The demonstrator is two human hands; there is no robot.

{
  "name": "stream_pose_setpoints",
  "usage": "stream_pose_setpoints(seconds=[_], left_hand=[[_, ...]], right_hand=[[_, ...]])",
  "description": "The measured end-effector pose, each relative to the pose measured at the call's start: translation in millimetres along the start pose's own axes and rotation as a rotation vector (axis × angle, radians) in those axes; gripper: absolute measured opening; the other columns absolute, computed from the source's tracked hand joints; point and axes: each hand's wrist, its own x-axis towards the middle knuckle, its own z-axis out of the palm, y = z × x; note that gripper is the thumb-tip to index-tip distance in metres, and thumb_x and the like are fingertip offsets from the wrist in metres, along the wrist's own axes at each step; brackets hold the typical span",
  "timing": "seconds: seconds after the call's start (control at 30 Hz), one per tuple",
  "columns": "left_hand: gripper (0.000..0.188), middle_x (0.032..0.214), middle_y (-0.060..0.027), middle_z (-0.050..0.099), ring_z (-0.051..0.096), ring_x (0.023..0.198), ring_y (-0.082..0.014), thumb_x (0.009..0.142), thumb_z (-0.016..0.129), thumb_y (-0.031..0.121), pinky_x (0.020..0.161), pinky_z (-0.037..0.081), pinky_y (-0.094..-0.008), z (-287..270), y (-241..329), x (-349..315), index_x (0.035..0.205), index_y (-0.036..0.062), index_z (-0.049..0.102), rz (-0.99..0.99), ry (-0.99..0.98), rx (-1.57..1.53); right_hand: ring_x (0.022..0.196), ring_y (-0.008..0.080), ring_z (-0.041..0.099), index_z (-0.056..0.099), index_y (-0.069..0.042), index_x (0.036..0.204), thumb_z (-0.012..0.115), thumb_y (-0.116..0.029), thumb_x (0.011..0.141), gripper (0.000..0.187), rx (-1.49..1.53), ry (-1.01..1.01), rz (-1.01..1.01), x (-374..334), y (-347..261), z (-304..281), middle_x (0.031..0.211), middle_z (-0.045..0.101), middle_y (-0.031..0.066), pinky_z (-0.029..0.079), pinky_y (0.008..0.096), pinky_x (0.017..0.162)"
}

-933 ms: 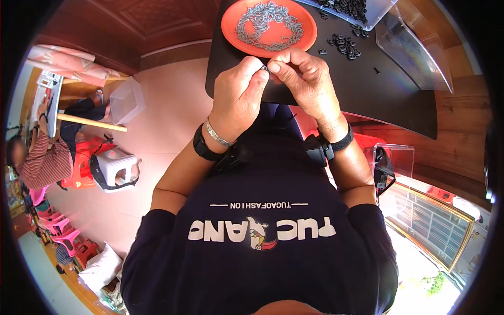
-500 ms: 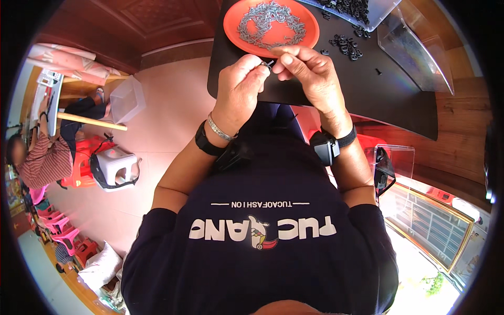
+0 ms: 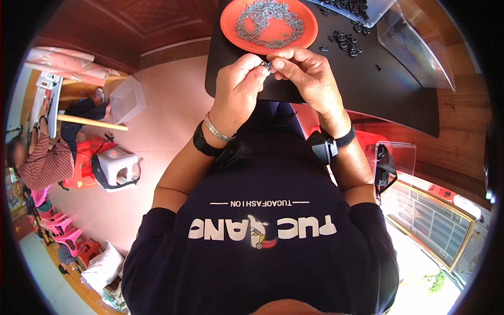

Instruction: The person is inspecting small black industrial parts, picking them from a container and placing them onto a red plate.

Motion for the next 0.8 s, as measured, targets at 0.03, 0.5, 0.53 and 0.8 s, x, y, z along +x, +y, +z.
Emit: stream_pose_setpoints(seconds=[0.03,0.5,0.53,0.8], left_hand=[[0.017,0.064,0.0015,0.050,0.042,0.054,-0.0039,0.091,0.051,0.015,0.049,0.034,-0.0196,-0.9,0.1,-0.9,0.082,0.0021,0.057,0.005,-0.005,-0.003],[0.015,0.061,0.0017,0.050,0.040,0.051,-0.0032,0.087,0.054,0.014,0.047,0.031,-0.0194,-10.1,-18.9,6.1,0.077,0.0027,0.057,-0.174,0.020,-0.175],[0.016,0.061,0.0016,0.050,0.041,0.051,-0.0035,0.086,0.053,0.015,0.047,0.031,-0.0192,-10.3,-18.6,7.0,0.076,0.0029,0.057,-0.189,0.010,-0.194],[0.016,0.062,0.0013,0.051,0.041,0.052,-0.0039,0.086,0.053,0.015,0.048,0.031,-0.0190,-10.4,-16.8,7.0,0.076,0.0027,0.058,-0.203,0.009,-0.190]], right_hand=[[0.077,0.0081,0.058,0.065,-0.001,0.105,0.061,-0.012,0.090,0.019,-0.022,-0.006,-0.017,-0.5,0.5,-0.3,0.085,0.065,0.0019,0.048,0.0222,0.073],[0.077,0.0082,0.059,0.068,-0.001,0.098,0.063,-0.010,0.085,0.016,-0.806,0.360,-0.072,-4.6,-10.3,-123.8,0.083,0.066,0.0033,0.046,0.0217,0.068],[0.076,0.0082,0.058,0.068,-0.001,0.098,0.063,-0.009,0.085,0.016,-0.843,0.362,-0.066,-1.9,-14.9,-131.8,0.082,0.066,0.0030,0.046,0.0221,0.068],[0.079,0.0238,0.065,0.069,-0.009,0.095,0.066,-0.018,0.079,0.019,-0.994,0.118,-0.073,23.8,-3.0,-121.5,0.089,0.068,0.0081,0.051,0.0322,0.071]])
